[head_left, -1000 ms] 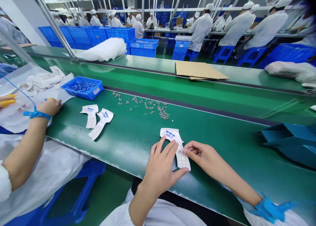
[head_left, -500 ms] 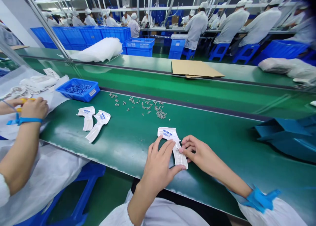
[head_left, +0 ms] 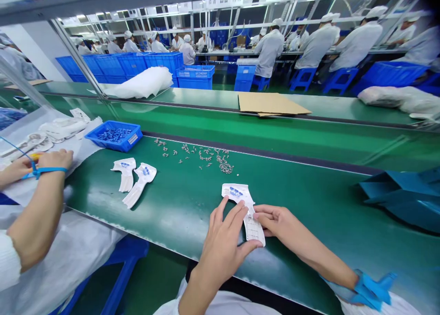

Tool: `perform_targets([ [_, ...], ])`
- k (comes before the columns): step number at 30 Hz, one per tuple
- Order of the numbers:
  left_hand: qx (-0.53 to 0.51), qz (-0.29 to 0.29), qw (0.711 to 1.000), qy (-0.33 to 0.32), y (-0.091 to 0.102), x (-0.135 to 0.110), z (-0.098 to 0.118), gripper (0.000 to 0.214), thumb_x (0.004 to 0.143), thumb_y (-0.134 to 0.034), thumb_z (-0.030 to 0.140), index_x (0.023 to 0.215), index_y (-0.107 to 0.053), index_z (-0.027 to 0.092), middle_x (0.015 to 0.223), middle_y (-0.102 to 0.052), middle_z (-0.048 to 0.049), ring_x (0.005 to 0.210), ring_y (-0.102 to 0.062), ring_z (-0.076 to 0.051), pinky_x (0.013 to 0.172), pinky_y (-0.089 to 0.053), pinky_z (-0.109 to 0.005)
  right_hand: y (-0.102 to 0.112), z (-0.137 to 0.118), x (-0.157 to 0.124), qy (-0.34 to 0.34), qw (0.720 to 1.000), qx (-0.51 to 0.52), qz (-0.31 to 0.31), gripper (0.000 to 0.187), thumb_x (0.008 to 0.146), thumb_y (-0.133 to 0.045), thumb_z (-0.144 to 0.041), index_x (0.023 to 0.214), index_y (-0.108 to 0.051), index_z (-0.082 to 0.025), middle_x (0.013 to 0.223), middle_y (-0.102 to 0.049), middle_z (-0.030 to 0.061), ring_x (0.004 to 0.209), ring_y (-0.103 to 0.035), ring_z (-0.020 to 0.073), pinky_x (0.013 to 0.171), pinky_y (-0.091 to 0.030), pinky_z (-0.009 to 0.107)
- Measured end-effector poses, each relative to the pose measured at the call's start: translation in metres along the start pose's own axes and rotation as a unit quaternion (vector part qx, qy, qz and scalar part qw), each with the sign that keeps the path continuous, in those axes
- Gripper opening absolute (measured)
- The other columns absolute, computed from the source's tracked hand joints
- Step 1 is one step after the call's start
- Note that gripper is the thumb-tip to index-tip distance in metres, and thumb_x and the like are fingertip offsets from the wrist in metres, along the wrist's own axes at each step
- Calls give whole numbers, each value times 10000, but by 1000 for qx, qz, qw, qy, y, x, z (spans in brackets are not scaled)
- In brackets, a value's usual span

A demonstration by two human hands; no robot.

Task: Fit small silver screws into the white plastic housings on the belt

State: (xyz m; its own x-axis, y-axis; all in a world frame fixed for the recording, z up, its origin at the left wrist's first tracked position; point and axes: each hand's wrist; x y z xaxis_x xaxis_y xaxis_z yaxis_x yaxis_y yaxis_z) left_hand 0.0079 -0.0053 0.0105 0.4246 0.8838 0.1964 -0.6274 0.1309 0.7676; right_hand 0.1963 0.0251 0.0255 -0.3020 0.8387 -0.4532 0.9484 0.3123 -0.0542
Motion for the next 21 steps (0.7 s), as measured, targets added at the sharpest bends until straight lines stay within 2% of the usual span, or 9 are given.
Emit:
perform_targets([
  [4, 4, 8, 1000, -7, -1, 0, -1, 610, 866, -690, 476, 1383, -466, 241, 1497, -485, -92, 1485, -241, -336, 1102, -389, -577, 4, 1, 1, 7, 1000, -3, -23, 505, 830, -686, -557, 1160, -710, -175, 862, -766, 50, 795, -710, 202, 804, -595, 349],
  [8, 0, 6, 1000, -9, -3, 1, -2, 612, 859, -695, 481, 1373, -471, 236, 1496, -488, -91, 1492, -223, -335, 1108, -385, -572, 7, -1, 0, 5, 999, 1, -51, 526, 826, -700, -561, 1200, -703, -191, 990, -768, 82, 901, -717, 234, 862, -589, 368],
  [13, -7, -7, 1000, 11, -2, 3, -6, 615, 886, -659, 481, 1399, -434, 227, 1535, -436, -85, 1495, -210, -336, 1113, -376, -577, 7, -4, 3, -3, 1000, 1, -29, 530, 853, -670, -558, 1239, -687, -195, 1052, -758, 89, 951, -709, 242, 886, -590, 382],
  [16, -11, -14, 1000, 20, -3, 3, -6, 622, 900, -644, 477, 1421, -410, 230, 1549, -415, -83, 1497, -205, -334, 1114, -375, -580, 8, -9, 4, -15, 999, 18, -37, 502, 869, -658, -542, 1238, -690, -203, 1077, -753, 89, 975, -704, 244, 918, -579, 394],
  [21, -18, -1, 1000, 18, -2, 3, 0, 669, 906, -631, 485, 1471, -354, 257, 1566, -388, -72, 1498, -210, -320, 1114, -397, -554, 9, -9, 5, -27, 998, 6, -49, 548, 828, -700, -541, 1258, -669, -202, 1080, -748, 93, 948, -708, 238, 842, -597, 358],
])
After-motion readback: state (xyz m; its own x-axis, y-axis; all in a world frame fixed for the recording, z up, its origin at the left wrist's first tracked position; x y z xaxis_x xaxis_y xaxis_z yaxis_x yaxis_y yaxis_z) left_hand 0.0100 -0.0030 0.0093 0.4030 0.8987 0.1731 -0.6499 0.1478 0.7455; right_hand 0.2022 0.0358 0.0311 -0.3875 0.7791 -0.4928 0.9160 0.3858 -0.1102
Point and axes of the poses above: each hand's wrist, its own x-axis towards the middle knuckle, its own y-axis out of the back of the hand, z = x × y
